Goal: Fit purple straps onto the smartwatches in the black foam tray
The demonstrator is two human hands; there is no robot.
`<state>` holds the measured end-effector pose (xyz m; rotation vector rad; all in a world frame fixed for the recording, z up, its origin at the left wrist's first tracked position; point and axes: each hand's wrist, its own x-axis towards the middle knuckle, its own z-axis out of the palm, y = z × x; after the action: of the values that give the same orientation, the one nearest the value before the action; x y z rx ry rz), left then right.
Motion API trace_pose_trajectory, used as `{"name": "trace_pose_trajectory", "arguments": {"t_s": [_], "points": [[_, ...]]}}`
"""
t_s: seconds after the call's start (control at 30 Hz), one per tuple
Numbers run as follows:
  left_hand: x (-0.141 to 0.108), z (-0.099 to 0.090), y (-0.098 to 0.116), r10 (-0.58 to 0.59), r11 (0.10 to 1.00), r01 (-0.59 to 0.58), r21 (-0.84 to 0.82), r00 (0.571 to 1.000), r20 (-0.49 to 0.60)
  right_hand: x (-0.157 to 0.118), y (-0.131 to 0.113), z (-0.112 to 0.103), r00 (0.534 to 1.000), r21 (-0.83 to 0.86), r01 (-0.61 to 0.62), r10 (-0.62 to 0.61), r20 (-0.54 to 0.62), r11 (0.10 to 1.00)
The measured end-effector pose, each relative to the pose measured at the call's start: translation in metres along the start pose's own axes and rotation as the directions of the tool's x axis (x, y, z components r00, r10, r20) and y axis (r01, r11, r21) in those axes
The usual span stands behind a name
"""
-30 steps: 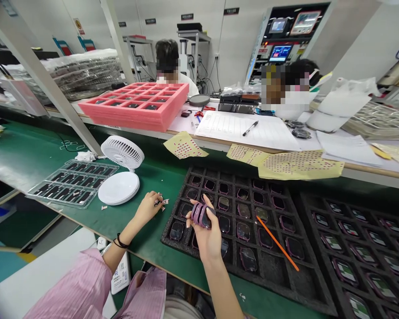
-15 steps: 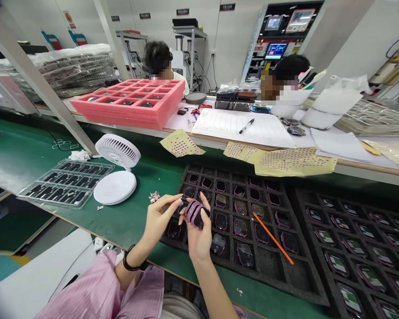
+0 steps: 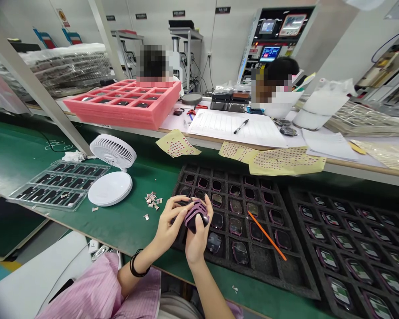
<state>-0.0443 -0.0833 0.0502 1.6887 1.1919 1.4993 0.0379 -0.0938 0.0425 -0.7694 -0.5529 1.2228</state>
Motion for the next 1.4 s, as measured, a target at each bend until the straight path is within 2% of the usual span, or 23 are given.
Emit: {"name": "trace_pose_trajectory", "arguments": {"t_s": [0.1,0.2,0.3,0.4,0.47,0.53,0.6,0.7,0.8,1.1,1.2,1.27,1.3,1.33,1.4], "points": [[-0.004,-0.003,-0.005,0.091,0.996,-0.089,-0.022,0.99,0.103,0.001,-0.002,-0.001,1.0,-0.02,0.001,-0.001,0.012,1.0],[-0.008,-0.002,-0.008,0.104,0.995,-0.103,-0.013,0.989,0.102,0.002,-0.001,-0.001,1.0,-0.074,0.014,-0.014,0.008,0.997],[-0.009,-0.008,-0.011,0.063,0.997,-0.067,0.038,0.991,0.116,0.004,0.002,-0.002,0.998,-0.101,-0.046,0.049,0.028,0.994],[-0.011,-0.033,-0.02,-0.043,0.983,0.018,0.184,0.991,0.129,0.006,0.002,-0.001,0.985,-0.089,-0.146,0.153,0.085,0.985],[-0.017,-0.059,-0.034,-0.141,0.925,0.124,0.36,0.99,0.021,0.007,0.0,-0.002,0.969,-0.065,-0.207,0.213,0.125,0.976],[-0.028,-0.085,-0.05,-0.231,0.798,0.246,0.55,0.968,-0.098,0.008,-0.001,-0.003,0.955,-0.028,-0.255,0.256,0.147,0.967],[-0.041,-0.104,-0.066,-0.322,0.682,0.319,0.658,0.939,-0.121,0.009,-0.003,-0.004,0.943,0.001,-0.294,0.29,0.162,0.956],[-0.055,-0.116,-0.08,-0.379,0.605,0.355,0.713,0.915,-0.134,0.01,-0.004,-0.003,0.93,0.019,-0.327,0.318,0.185,0.945],[-0.056,-0.115,-0.082,-0.399,0.588,0.372,0.718,0.906,-0.142,0.01,-0.006,-0.001,0.918,0.029,-0.359,0.347,0.194,0.933],[-0.044,-0.11,-0.079,-0.415,0.624,0.395,0.674,0.899,-0.142,0.008,-0.015,0.0,0.897,0.058,-0.42,0.404,0.178,0.906],[-0.04,-0.112,-0.078,-0.497,0.684,0.474,0.554,0.859,-0.121,0.009,-0.017,0.0,0.887,0.07,-0.441,0.423,0.184,0.895],[-0.034,-0.112,-0.069,-0.537,0.751,0.515,0.412,0.841,-0.071,0.01,-0.019,0.0,0.869,0.074,-0.475,0.454,0.197,0.877],[-0.029,-0.11,-0.061,-0.523,0.798,0.506,0.327,0.852,-0.042,0.011,-0.02,0.001,0.851,0.073,-0.504,0.481,0.21,0.861],[-0.024,-0.107,-0.051,-0.475,0.852,0.464,0.244,0.88,-0.013,0.011,-0.021,0.001,0.827,0.069,-0.54,0.514,0.227,0.839],[-0.012,-0.1,-0.026,-0.282,0.955,0.275,0.11,0.958,0.058,0.011,-0.024,0.003,0.766,0.063,-0.618,0.582,0.272,0.784]]}}
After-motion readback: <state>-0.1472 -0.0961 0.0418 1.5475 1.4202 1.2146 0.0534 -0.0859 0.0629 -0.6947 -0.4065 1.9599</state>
